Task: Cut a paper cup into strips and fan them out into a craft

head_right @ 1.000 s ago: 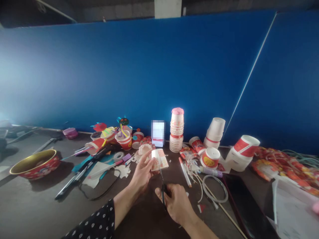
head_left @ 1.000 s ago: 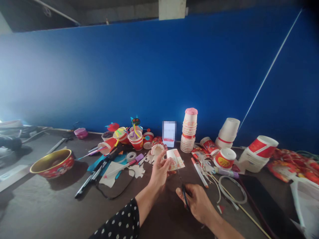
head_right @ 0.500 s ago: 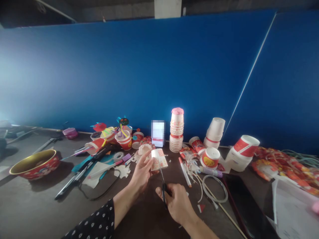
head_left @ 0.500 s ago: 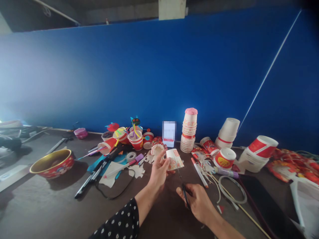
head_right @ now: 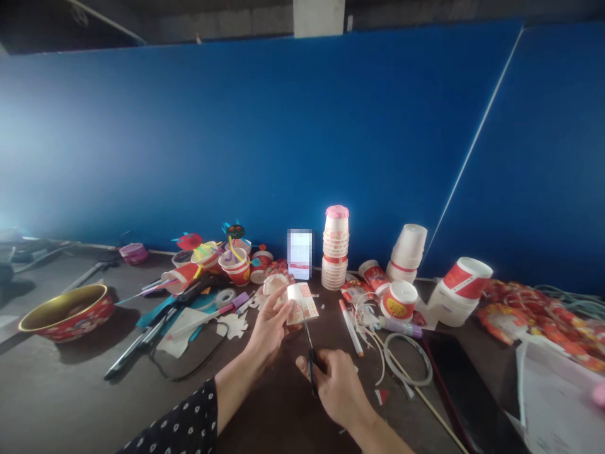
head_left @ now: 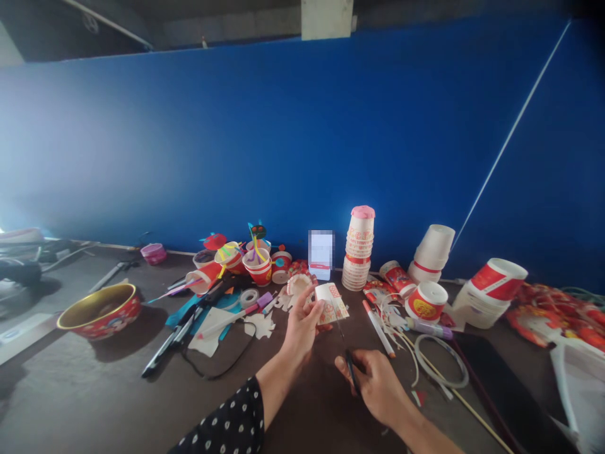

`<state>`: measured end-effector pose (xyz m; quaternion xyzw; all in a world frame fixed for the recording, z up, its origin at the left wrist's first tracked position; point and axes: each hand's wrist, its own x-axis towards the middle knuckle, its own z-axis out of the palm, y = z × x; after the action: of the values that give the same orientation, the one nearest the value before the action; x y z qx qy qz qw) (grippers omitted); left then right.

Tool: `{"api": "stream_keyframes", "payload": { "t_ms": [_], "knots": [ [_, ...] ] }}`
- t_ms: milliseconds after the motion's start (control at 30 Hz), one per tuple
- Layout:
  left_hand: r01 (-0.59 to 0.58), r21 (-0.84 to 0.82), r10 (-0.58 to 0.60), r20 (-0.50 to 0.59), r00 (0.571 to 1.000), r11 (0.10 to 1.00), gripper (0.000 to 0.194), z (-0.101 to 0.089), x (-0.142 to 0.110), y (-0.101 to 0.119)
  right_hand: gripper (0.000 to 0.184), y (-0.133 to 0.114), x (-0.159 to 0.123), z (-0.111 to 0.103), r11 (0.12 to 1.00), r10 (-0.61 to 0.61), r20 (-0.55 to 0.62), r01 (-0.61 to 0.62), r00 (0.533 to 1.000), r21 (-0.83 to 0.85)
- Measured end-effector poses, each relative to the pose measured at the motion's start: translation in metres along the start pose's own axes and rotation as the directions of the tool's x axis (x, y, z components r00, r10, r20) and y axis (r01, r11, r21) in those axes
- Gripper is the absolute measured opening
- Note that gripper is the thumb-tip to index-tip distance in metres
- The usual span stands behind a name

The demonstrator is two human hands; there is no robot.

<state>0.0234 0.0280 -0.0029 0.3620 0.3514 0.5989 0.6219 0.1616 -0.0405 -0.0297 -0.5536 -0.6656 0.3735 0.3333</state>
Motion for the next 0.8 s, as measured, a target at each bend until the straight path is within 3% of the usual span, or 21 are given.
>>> {"api": "stream_keyframes", "payload": {
  "t_ms": [800],
  "knots": [
    [0.033, 0.035, -0.035, 0.067, 0.997, 0.999, 0.084, 0.0031, -0.0028, -0.0026, 0.048, -0.0033, -0.0005, -0.0008, 1.000, 0.015, -0.042, -0.014, 0.999, 0.017]
  ]
}}
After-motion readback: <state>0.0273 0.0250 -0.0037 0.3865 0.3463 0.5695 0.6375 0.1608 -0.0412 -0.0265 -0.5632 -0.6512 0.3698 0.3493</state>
